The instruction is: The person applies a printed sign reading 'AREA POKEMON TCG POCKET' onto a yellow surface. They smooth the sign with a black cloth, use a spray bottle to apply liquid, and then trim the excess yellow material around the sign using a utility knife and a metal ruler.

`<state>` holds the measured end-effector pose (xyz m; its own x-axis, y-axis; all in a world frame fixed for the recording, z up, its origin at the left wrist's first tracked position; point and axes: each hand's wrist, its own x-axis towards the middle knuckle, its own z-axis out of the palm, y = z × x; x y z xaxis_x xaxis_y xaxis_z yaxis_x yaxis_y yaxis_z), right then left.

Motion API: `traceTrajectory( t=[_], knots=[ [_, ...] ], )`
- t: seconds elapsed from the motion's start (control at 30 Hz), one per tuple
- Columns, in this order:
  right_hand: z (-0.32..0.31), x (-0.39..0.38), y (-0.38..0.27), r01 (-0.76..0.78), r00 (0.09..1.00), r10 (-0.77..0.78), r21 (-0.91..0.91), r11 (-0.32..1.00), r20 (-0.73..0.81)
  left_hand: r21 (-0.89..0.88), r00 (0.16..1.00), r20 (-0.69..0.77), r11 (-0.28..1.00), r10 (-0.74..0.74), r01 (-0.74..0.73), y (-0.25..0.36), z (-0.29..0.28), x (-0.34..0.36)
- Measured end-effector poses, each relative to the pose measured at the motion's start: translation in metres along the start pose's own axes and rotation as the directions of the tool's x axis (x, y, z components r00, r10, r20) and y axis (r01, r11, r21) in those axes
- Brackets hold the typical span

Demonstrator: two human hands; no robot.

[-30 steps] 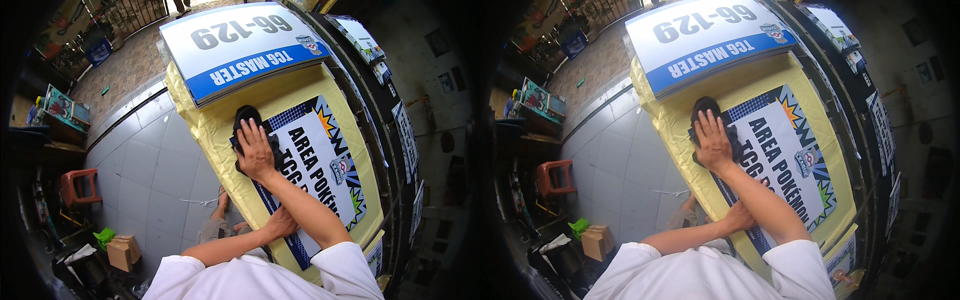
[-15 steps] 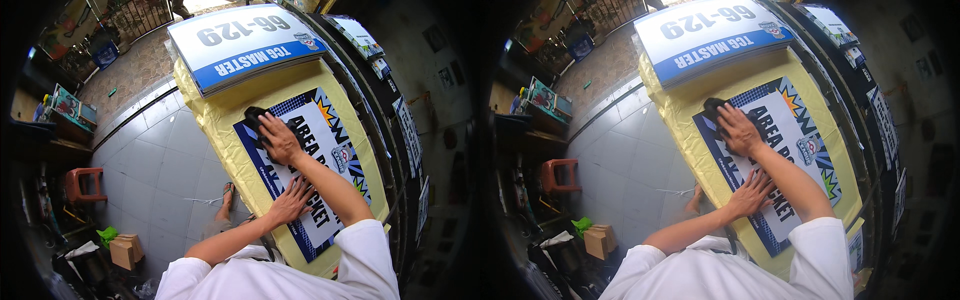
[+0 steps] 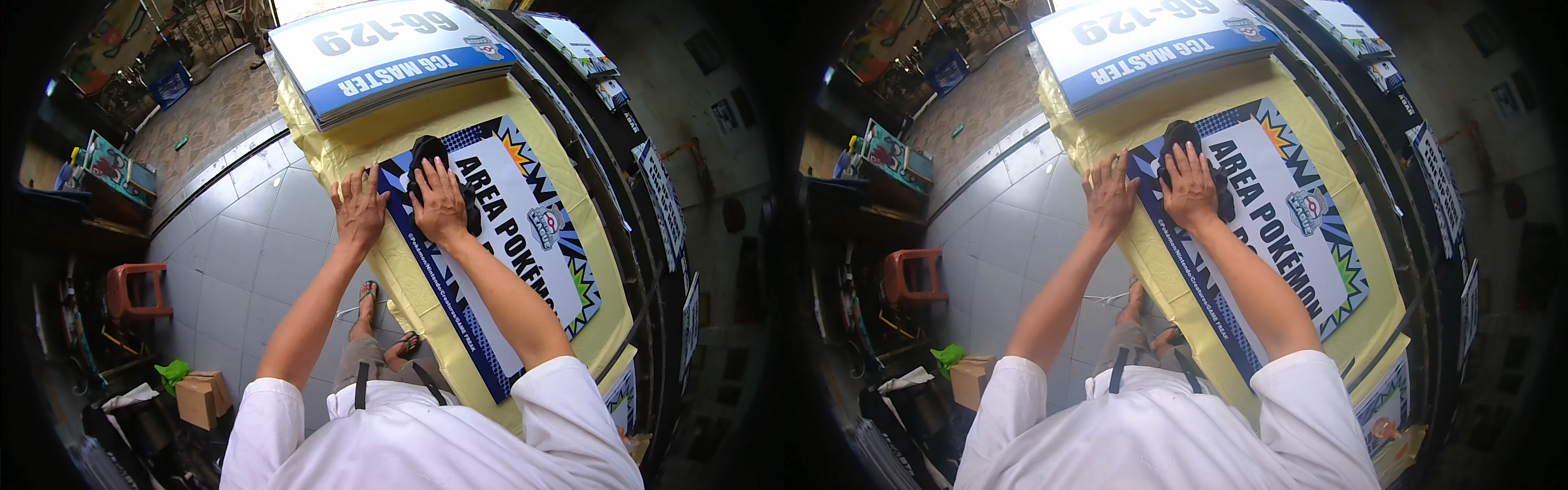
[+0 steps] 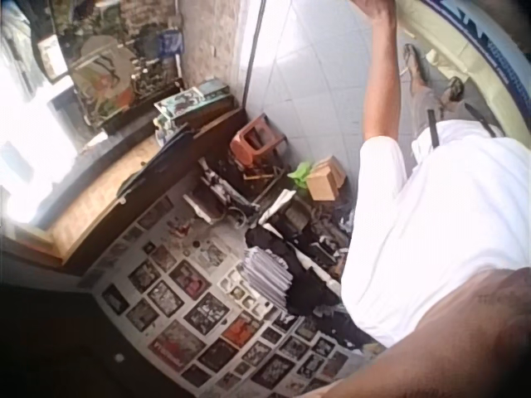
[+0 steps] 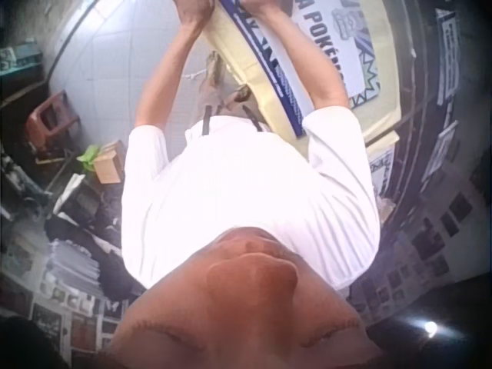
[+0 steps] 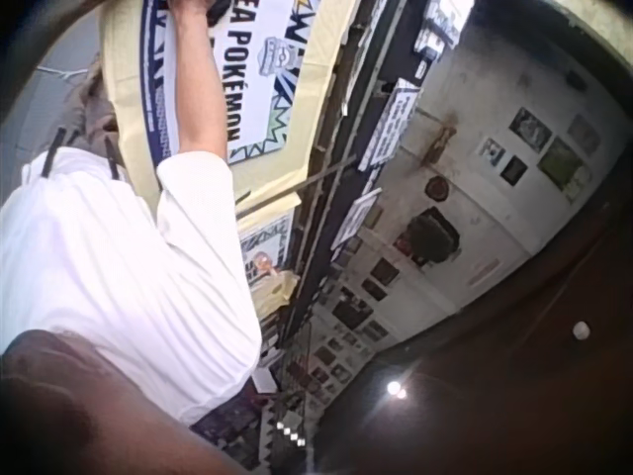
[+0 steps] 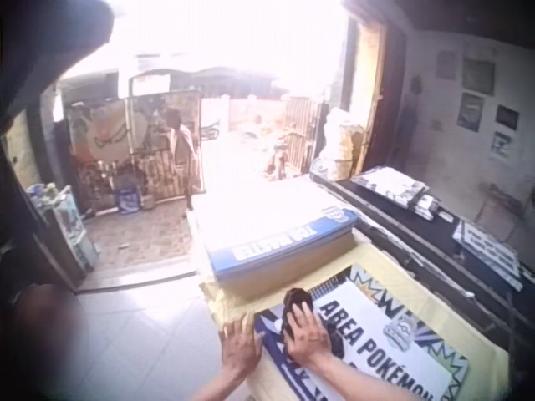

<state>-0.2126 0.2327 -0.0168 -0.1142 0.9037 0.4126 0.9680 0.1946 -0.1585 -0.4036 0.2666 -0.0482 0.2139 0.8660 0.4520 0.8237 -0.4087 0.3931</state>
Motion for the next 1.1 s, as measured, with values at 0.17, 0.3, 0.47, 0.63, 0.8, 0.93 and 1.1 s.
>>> traceTrajectory(
  t=[0.17, 0.3, 0.47, 0.63, 0.8, 0.93, 1.1],
  knots=[
    [-0.058, -0.106, -0.037, -0.031, 0.991, 0.02, 0.078, 0.996, 0.135, 0.114, 0.998, 0.042, 0.993, -0.036, 0.031, -0.013, 0.009, -0.009],
    [-0.133, -0.227, -0.028, -0.11, 0.952, 0.109, -0.013, 0.994, 0.287, 0.062, 0.998, 0.027, 0.996, -0.064, 0.062, -0.001, 0.012, -0.01],
    [-0.099, -0.18, -0.022, -0.09, 0.964, 0.089, -0.008, 0.996, 0.249, 0.073, 0.998, 0.027, 0.996, -0.06, 0.058, 0.001, 0.009, -0.008],
    [-0.005, -0.022, -0.024, -0.157, 0.988, 0.157, -0.021, 0.987, 0.01, 0.036, 0.998, 0.022, 0.998, -0.051, 0.051, 0.003, 0.008, -0.006],
    [-0.013, -0.051, -0.042, -0.099, 0.994, 0.098, 0.026, 0.995, 0.038, 0.06, 0.998, 0.019, 0.997, -0.059, 0.058, -0.01, 0.009, -0.008],
    [-0.086, -0.171, -0.061, -0.165, 0.968, 0.159, 0.019, 0.986, 0.192, 0.047, 0.997, 0.025, 0.996, -0.074, 0.072, -0.009, 0.009, -0.008],
    [-0.113, -0.229, -0.057, -0.211, 0.943, 0.227, -0.088, 0.973, 0.242, 0.024, 0.997, 0.02, 0.997, -0.078, 0.078, -0.006, 0.011, -0.006]
  ],
)
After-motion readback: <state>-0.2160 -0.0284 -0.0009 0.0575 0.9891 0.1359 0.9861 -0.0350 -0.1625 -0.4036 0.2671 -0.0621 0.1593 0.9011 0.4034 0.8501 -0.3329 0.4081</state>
